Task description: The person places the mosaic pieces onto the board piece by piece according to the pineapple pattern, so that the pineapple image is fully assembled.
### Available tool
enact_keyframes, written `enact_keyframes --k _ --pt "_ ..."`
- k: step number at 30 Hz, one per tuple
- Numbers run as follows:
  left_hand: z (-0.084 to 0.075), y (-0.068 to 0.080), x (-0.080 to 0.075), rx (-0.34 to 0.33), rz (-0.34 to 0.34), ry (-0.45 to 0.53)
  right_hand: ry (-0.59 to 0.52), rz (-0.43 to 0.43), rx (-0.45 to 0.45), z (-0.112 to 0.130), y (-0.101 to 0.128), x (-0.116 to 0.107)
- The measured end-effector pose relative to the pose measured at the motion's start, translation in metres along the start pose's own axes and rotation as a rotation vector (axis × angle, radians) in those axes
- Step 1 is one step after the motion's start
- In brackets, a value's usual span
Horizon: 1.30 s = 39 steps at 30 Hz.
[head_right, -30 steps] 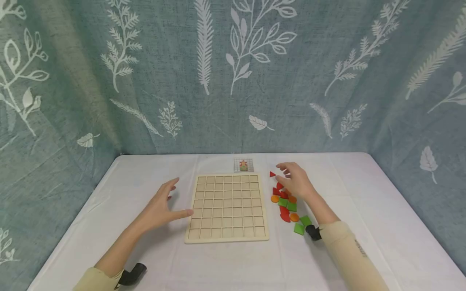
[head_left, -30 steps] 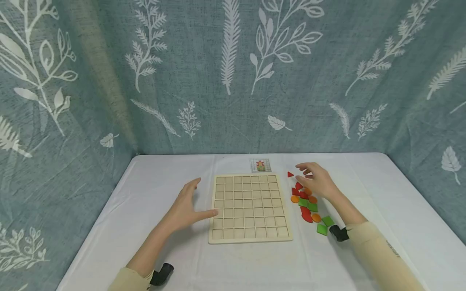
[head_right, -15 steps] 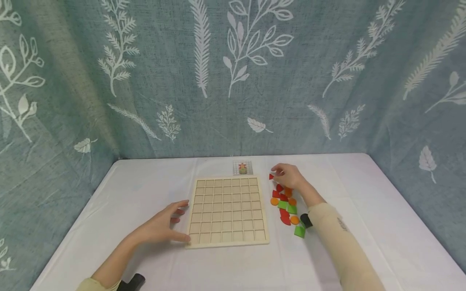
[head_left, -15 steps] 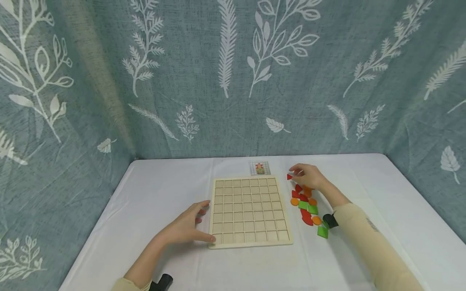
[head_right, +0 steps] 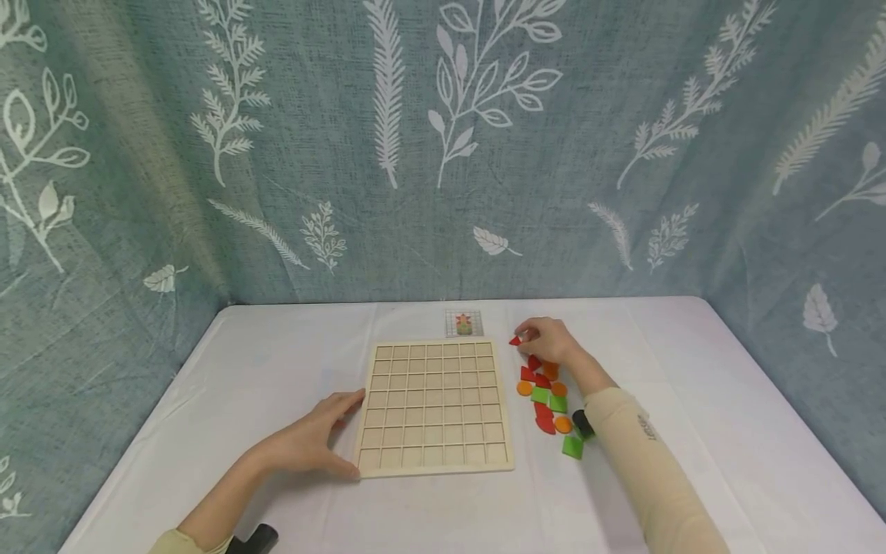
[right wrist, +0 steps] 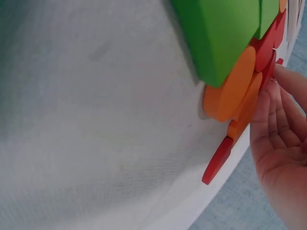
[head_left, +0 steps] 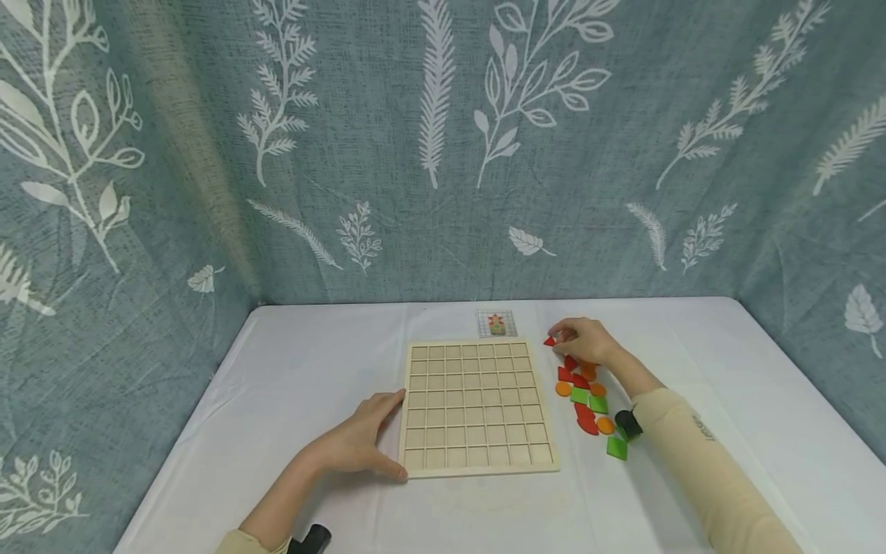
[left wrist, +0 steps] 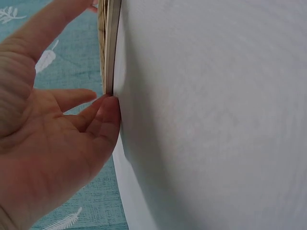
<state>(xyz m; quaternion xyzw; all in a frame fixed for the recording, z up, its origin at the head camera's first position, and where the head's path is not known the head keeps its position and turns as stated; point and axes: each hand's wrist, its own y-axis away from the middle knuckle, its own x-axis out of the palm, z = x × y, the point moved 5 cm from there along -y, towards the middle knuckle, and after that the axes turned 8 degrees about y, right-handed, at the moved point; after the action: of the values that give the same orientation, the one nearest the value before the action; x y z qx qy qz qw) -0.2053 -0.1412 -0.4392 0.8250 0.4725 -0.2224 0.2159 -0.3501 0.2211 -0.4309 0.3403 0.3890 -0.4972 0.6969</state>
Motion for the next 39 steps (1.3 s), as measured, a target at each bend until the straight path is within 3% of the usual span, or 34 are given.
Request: enact_keyframes --k 8,17,24,31,39 --pt "-0.002 0.001 0.004 0.001 0.011 -0.009 -0.023 -0.023 0.034 -0.005 0.001 0.001" --pt "-0.004 0.003 0.005 -0.049 0.006 -0.003 -0.03 -0.054 -0.012 0.003 0.002 -0.002" --pt "-0.005 0.003 0.004 -0.049 -0.002 -0.01 -0.168 -0.028 -0.083 0.037 0.006 0.005" --pt "-0.005 0.004 0.006 -0.052 0.0 -0.014 -0.159 0.03 -0.156 0.081 0.004 0.031" --pt "-0.002 0.003 0.006 -0.069 -0.009 -0.024 -0.131 0.037 -0.259 0.109 -0.004 0.053"
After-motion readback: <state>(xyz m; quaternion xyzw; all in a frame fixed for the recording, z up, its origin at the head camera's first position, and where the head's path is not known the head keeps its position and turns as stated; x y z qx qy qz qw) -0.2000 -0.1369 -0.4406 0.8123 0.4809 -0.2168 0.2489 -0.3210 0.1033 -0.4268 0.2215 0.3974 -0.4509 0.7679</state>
